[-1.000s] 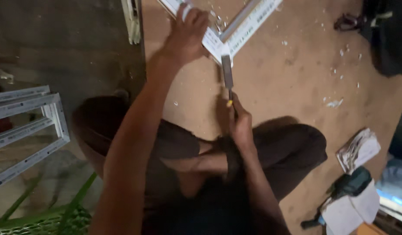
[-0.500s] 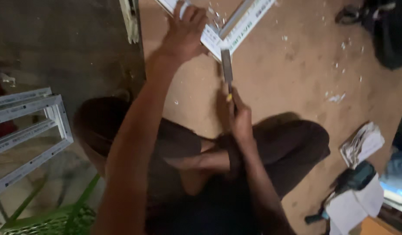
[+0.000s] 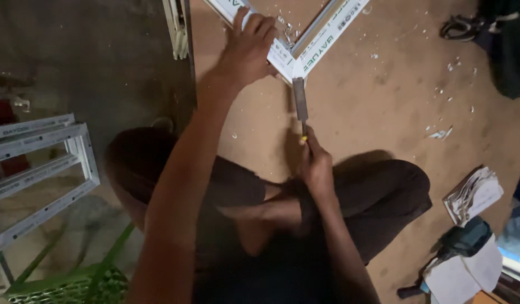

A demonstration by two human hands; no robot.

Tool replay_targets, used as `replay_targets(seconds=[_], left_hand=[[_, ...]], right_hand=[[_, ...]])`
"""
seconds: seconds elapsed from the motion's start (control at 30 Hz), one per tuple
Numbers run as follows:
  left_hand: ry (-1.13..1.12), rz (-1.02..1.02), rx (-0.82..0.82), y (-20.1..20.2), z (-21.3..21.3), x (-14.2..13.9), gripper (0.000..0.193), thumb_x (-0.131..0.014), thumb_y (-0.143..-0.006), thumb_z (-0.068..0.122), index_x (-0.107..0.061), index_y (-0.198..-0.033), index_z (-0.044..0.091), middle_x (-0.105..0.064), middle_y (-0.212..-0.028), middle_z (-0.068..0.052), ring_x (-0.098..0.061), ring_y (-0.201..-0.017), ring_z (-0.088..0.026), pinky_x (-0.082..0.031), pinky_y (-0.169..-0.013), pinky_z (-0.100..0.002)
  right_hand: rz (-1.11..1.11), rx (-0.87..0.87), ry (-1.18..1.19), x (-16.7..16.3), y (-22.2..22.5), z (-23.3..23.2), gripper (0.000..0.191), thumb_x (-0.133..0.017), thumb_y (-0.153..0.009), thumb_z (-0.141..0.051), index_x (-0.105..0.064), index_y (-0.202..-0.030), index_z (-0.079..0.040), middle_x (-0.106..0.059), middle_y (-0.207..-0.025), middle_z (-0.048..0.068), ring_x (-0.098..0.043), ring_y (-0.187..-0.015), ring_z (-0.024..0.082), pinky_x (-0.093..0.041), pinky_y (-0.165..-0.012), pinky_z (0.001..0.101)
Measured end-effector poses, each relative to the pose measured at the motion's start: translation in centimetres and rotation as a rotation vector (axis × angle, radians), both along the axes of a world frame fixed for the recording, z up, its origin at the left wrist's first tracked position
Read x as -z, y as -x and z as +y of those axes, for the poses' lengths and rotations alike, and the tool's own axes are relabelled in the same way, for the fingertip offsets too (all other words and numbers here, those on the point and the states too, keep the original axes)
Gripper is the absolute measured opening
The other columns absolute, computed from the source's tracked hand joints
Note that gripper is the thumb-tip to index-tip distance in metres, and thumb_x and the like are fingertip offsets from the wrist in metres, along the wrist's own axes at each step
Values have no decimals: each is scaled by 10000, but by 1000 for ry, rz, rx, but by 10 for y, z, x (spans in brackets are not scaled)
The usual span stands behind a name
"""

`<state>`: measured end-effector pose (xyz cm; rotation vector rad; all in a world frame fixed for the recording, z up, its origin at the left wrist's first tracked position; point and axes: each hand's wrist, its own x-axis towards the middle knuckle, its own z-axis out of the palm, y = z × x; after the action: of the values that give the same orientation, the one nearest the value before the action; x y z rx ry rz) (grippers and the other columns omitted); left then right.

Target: The person sits cross-legged on the floor with a white uPVC window frame laid on a cardboard sheet. They use a hand file to file the frame's edges and corners, rotating and repositioning the frame to reach different sides and brushing away shavings as they work.

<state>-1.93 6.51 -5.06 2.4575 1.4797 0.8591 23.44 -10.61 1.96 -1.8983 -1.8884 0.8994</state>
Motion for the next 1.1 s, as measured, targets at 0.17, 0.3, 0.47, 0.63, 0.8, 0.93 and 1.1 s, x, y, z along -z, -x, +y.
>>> replay_targets(seconds=[0.17,0.3,0.47,0.63,0.8,0.93,1.1], left_hand=[[-30,24,-11,0,-1,4,744,-932,-682,387,-635,-1249,9,-565,-1403,-134,-444,-1376,-300,-143,-1230,-559],[-87,37,-29,-1,-2,5,673,-925,-726,369,-630,-1218,17,-561,-1409,-113,-435,-1396,-288,-154,-1243,-543],[24,-13,-27,-2,-1,5,744,-927,-661,391,-636,-1222,-1,-572,-1384,-127,-437,-1368,-321,-190,-1174,-572],[-95,51,-36,-1,-3,9,670,-899,-702,346,-628,-1210,4,-564,-1422,-122,-425,-1414,-305,-204,-1240,-548],[11,10,-48,-5,-5,12,746,-906,-685,385,-625,-1258,-2,-569,-1408,-143,-416,-1398,-322,-210,-1168,-575],[36,18,-27,-5,-4,13,723,-904,-713,367,-625,-1266,-6,-561,-1394,-152,-406,-1403,-321,-200,-1199,-585],[18,29,-41,-3,-4,15,690,-903,-712,364,-629,-1224,-8,-559,-1418,-139,-402,-1424,-316,-200,-1213,-571]], right_hand=[[23,11,45,-11,3,-2,404,-537,-1064,-95,-551,-1459,-11,-542,-662,195,-554,-564,180,-467,-512,377],[-15,-34,-49,-9,4,-3,408,-559,-1051,-85,-563,-1453,-16,-561,-687,221,-599,-546,241,-475,-527,384],[-55,-81,-100,-7,1,-1,403,-564,-1061,-85,-558,-1456,-2,-599,-766,260,-635,-615,306,-492,-569,396],[-26,-125,-114,-12,-2,-1,407,-548,-1058,-87,-545,-1452,14,-625,-818,285,-684,-669,346,-519,-600,405],[-58,-92,-66,-14,2,3,414,-542,-1054,-86,-563,-1458,6,-601,-793,284,-669,-646,319,-507,-592,397],[-28,-42,8,-15,4,7,397,-551,-1062,-93,-553,-1447,7,-541,-672,248,-589,-549,276,-467,-533,390],[-25,-92,-72,-14,2,5,385,-544,-1065,-73,-563,-1441,5,-550,-733,240,-611,-593,244,-480,-554,372]])
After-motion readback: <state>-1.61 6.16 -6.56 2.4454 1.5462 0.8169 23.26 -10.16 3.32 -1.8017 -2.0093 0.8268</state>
